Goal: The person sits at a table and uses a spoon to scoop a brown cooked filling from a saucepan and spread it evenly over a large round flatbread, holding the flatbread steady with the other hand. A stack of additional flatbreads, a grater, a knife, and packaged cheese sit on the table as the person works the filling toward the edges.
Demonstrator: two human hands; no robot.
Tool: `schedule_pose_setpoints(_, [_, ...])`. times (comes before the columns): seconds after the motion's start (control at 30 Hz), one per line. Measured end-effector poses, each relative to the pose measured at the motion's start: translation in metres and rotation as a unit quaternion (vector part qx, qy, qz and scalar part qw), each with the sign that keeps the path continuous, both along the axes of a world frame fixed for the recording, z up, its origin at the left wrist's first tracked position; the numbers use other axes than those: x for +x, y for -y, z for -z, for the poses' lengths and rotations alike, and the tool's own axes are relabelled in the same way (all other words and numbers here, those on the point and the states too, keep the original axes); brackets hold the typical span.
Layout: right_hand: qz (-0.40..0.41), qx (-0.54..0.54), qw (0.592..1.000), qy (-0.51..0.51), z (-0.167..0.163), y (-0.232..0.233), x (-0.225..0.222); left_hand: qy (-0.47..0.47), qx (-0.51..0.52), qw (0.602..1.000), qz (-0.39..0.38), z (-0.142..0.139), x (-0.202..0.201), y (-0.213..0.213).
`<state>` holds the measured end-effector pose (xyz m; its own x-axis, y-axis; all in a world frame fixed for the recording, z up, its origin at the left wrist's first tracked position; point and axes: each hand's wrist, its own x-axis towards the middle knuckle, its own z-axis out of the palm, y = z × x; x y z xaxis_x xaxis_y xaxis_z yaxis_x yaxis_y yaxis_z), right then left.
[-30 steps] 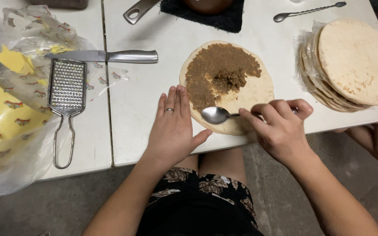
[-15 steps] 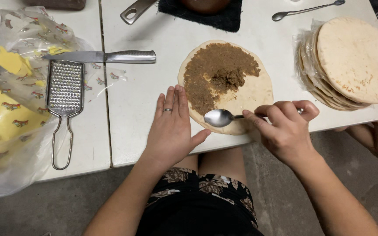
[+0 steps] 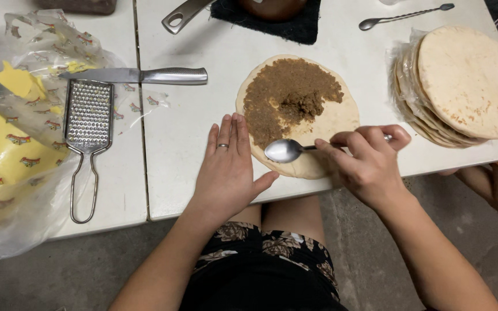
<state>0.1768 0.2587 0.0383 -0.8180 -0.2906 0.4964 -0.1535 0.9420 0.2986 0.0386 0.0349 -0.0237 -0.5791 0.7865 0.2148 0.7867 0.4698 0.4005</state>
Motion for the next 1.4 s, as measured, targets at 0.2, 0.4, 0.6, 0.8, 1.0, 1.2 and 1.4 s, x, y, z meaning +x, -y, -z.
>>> schedule_pose_setpoints(0.2, [-0.005,0.029,0.999,0.036,-0.013,-0.003,0.0,0.003,-0.004,1.0,-0.002,0.0,0.0,0.001])
schedule_pose_setpoints(0.4, [0.035,0.031,0.998,0.045,-0.024,-0.006,0.004,0.014,-0.018,1.0,-0.002,-0.003,0.001,0.0])
schedule_pose_setpoints(0.6, [0.08,-0.019,0.996,0.029,-0.005,0.012,-0.005,0.004,-0.021,1.0,0.0,-0.004,0.001,0.001])
schedule_pose_setpoints(0.8, [0.038,0.003,0.998,0.044,-0.012,0.014,0.004,0.001,-0.017,1.0,0.0,-0.001,0.001,0.001])
schedule_pose_setpoints(1.0, [0.053,0.044,0.997,0.035,-0.027,0.009,0.0,0.015,-0.03,0.999,-0.004,-0.002,0.0,-0.001])
schedule_pose_setpoints(1.2, [0.037,0.014,0.999,0.011,-0.009,0.015,-0.01,0.012,-0.045,0.999,-0.004,-0.005,0.001,-0.002])
schedule_pose_setpoints(1.4, [0.02,0.016,0.999,0.045,-0.022,0.009,0.0,0.009,-0.034,0.999,-0.007,-0.004,0.002,-0.004])
